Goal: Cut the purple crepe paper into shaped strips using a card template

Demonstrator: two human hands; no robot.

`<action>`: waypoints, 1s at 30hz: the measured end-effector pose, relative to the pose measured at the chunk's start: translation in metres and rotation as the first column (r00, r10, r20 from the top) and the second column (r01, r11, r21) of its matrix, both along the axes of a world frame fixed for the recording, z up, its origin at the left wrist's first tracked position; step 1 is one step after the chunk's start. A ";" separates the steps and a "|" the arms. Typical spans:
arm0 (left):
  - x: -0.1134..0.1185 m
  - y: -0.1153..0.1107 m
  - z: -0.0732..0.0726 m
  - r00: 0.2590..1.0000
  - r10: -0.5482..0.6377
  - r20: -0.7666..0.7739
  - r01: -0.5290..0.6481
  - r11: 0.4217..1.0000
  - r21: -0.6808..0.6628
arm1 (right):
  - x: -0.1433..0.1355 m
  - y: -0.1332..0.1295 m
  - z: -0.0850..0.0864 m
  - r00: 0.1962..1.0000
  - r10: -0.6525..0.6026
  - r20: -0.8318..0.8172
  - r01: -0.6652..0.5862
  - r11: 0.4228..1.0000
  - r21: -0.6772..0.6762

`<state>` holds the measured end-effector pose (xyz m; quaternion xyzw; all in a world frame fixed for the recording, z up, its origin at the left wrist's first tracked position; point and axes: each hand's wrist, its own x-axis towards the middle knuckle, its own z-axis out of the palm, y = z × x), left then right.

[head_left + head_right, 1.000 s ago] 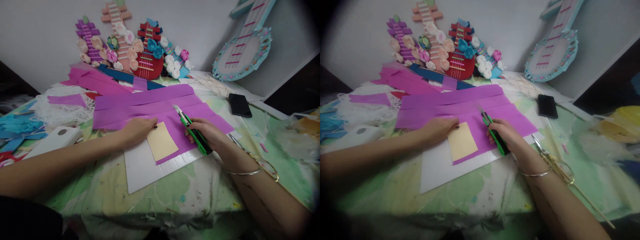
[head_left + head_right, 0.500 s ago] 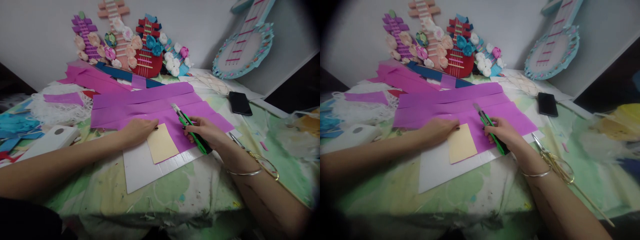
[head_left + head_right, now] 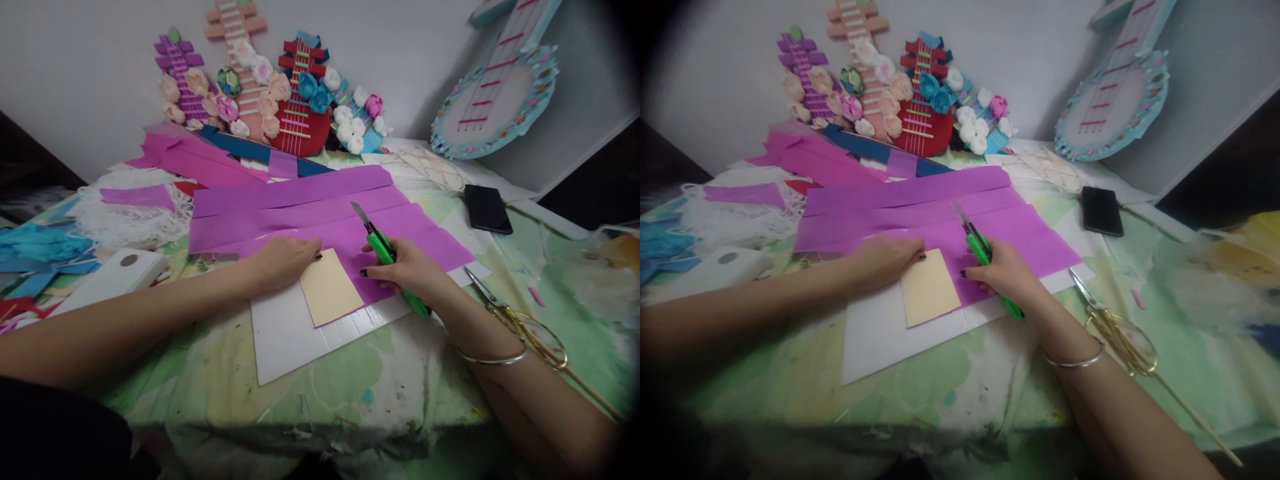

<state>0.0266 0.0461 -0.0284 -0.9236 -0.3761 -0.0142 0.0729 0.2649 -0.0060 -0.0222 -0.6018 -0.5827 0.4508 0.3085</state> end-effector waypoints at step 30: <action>0.003 -0.005 0.007 1.000 -0.018 -0.021 0.017 0.998 -0.053 | -0.014 -0.004 0.002 0.864 -0.001 0.504 -0.108 0.976 0.187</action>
